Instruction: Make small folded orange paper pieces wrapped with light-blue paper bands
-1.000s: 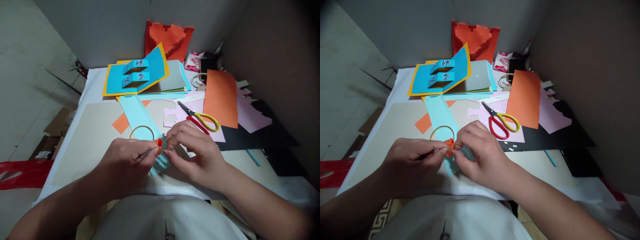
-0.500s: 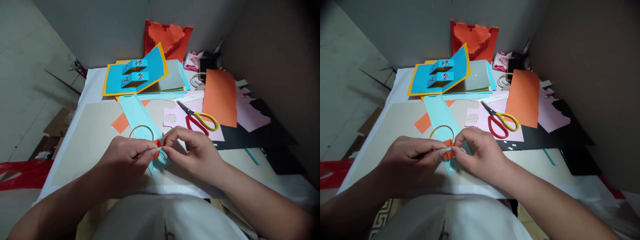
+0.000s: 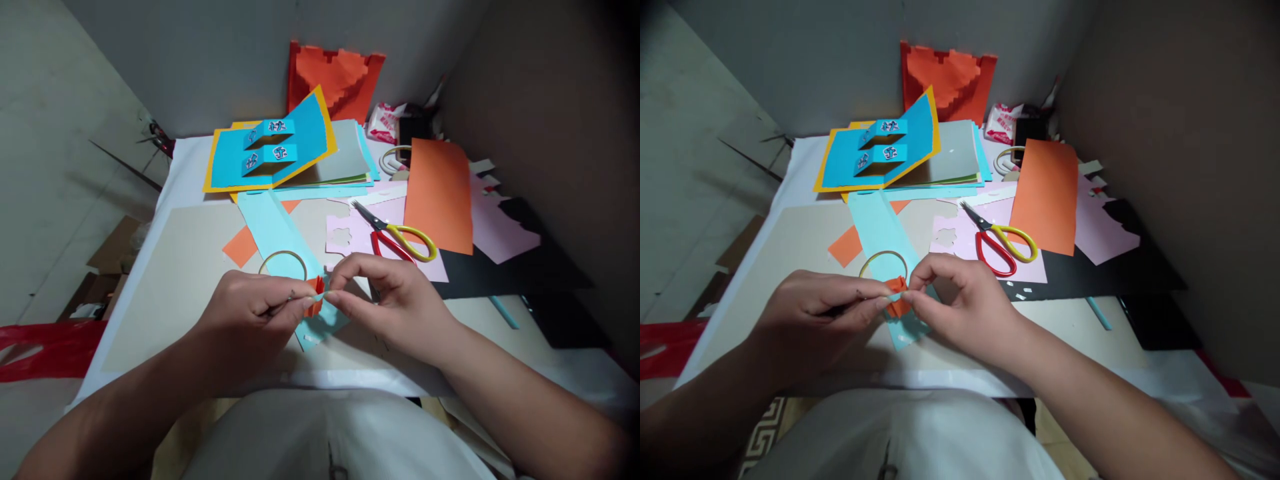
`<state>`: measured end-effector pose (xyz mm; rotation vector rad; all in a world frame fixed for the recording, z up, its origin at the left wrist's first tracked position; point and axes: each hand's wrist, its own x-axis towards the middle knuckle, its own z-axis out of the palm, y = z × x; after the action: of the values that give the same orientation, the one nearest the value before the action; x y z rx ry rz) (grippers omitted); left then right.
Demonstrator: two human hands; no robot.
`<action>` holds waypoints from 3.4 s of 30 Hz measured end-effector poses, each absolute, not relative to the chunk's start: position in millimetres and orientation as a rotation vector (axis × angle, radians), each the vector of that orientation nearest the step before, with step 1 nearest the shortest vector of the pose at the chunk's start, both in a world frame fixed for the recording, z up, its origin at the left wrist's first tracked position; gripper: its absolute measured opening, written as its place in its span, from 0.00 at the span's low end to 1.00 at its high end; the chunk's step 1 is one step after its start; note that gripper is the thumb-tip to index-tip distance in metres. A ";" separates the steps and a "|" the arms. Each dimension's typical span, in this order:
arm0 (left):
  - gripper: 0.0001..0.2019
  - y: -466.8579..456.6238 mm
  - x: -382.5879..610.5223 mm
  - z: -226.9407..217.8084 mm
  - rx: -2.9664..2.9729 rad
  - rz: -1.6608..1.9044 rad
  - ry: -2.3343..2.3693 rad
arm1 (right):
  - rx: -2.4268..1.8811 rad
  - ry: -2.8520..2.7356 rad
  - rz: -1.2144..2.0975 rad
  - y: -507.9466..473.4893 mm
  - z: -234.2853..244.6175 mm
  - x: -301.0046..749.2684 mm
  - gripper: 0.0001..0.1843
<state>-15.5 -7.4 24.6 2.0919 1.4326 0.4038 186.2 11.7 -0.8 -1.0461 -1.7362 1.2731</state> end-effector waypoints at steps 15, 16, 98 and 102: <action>0.13 -5.9 -10.5 29.0 2.010 0.416 1.435 | -1.033 -1.763 1.348 11.1 5.4 191.7 0.06; 0.13 -5.8 -10.5 29.7 2.000 0.409 1.426 | -1.048 -1.750 1.387 11.1 5.3 191.6 0.06; 0.08 -6.1 -18.3 31.1 1.672 0.585 1.310 | -0.996 -1.734 1.455 5.1 8.3 189.0 0.03; 0.06 -7.8 -21.5 30.6 1.775 0.624 1.203 | -0.945 -1.579 1.598 7.5 8.0 188.9 0.07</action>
<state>-21.5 -7.8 30.6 1.7747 1.2028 0.6235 188.9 7.5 8.0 -0.9452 -1.5793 1.5984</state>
